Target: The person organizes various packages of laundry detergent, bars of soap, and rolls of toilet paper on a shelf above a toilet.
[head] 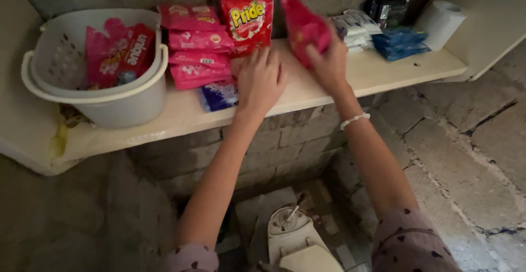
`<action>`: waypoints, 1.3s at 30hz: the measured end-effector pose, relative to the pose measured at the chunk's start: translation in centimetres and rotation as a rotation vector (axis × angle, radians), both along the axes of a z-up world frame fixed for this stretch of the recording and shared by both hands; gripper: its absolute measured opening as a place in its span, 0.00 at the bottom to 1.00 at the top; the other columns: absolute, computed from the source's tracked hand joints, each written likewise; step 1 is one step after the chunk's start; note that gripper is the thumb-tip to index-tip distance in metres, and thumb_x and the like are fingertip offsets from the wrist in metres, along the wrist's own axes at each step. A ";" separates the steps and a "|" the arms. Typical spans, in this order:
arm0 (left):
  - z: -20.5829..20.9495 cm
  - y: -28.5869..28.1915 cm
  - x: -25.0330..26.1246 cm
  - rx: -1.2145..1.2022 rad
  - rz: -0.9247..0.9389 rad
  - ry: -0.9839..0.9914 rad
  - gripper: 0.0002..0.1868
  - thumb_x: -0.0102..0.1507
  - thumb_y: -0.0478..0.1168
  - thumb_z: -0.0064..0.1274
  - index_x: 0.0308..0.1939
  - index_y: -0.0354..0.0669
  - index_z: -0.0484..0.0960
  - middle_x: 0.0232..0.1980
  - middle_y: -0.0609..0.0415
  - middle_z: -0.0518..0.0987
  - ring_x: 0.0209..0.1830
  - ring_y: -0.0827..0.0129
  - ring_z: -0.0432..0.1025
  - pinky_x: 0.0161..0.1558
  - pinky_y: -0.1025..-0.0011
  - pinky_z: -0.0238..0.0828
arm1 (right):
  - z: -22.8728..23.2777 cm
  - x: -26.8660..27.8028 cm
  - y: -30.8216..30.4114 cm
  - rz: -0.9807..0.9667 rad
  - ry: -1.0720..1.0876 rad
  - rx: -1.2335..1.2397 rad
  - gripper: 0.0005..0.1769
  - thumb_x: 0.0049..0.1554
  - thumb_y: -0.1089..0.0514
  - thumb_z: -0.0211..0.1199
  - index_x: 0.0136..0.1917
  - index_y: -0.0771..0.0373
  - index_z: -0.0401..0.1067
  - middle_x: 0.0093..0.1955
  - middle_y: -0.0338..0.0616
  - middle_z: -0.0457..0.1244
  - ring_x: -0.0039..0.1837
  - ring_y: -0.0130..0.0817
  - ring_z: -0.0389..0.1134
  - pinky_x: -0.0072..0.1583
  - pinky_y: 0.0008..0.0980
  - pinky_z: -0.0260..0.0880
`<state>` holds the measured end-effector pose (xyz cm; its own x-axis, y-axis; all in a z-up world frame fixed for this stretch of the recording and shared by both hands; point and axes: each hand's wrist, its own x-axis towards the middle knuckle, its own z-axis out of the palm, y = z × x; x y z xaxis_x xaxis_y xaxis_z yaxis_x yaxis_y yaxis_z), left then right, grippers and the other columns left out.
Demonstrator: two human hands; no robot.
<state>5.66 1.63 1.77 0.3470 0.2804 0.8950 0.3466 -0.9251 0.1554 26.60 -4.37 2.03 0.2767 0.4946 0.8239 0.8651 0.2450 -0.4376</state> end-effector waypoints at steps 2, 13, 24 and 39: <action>-0.1 0.2 0.0 -0.024 -0.020 -0.020 0.13 0.66 0.45 0.51 0.40 0.35 0.76 0.46 0.42 0.77 0.48 0.49 0.74 0.47 0.52 0.71 | -1.0 1.3 0.5 0.075 0.219 0.061 0.25 0.58 0.60 0.65 0.67 0.68 0.68 0.54 0.51 0.71 0.54 0.38 0.73 0.58 0.34 0.74; -0.2 0.3 0.0 -0.070 -0.122 -0.006 0.22 0.69 0.47 0.50 0.59 0.31 0.76 0.59 0.41 0.78 0.59 0.52 0.74 0.58 0.56 0.72 | -1.5 1.3 3.3 0.414 1.054 0.482 0.17 0.59 0.55 0.65 0.56 0.67 0.69 0.52 0.44 0.67 0.53 0.33 0.70 0.54 0.34 0.73; 2.4 -0.6 1.0 0.009 -0.252 0.121 0.51 0.49 0.44 0.70 0.72 0.38 0.60 0.72 0.36 0.62 0.68 0.41 0.63 0.66 0.50 0.64 | 1.3 -3.5 0.4 0.445 1.047 0.332 0.19 0.58 0.53 0.63 0.60 0.61 0.68 0.52 0.43 0.68 0.51 0.31 0.73 0.48 0.36 0.80; 9.0 15.8 12.8 -0.224 -0.267 0.463 0.33 0.52 0.39 0.70 0.60 0.39 0.77 0.57 0.36 0.78 0.59 0.46 0.72 0.60 0.58 0.68 | 7.4 0.1 -1.9 0.380 0.615 -0.317 0.29 0.60 0.50 0.62 0.69 0.69 0.68 0.57 0.49 0.71 0.54 0.41 0.76 0.49 0.34 0.79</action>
<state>18.45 17.43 10.80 0.7731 0.2943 0.5619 0.1845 -0.9519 0.2447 26.73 -6.26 9.42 0.4022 0.8322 0.3817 0.3270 0.2588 -0.9089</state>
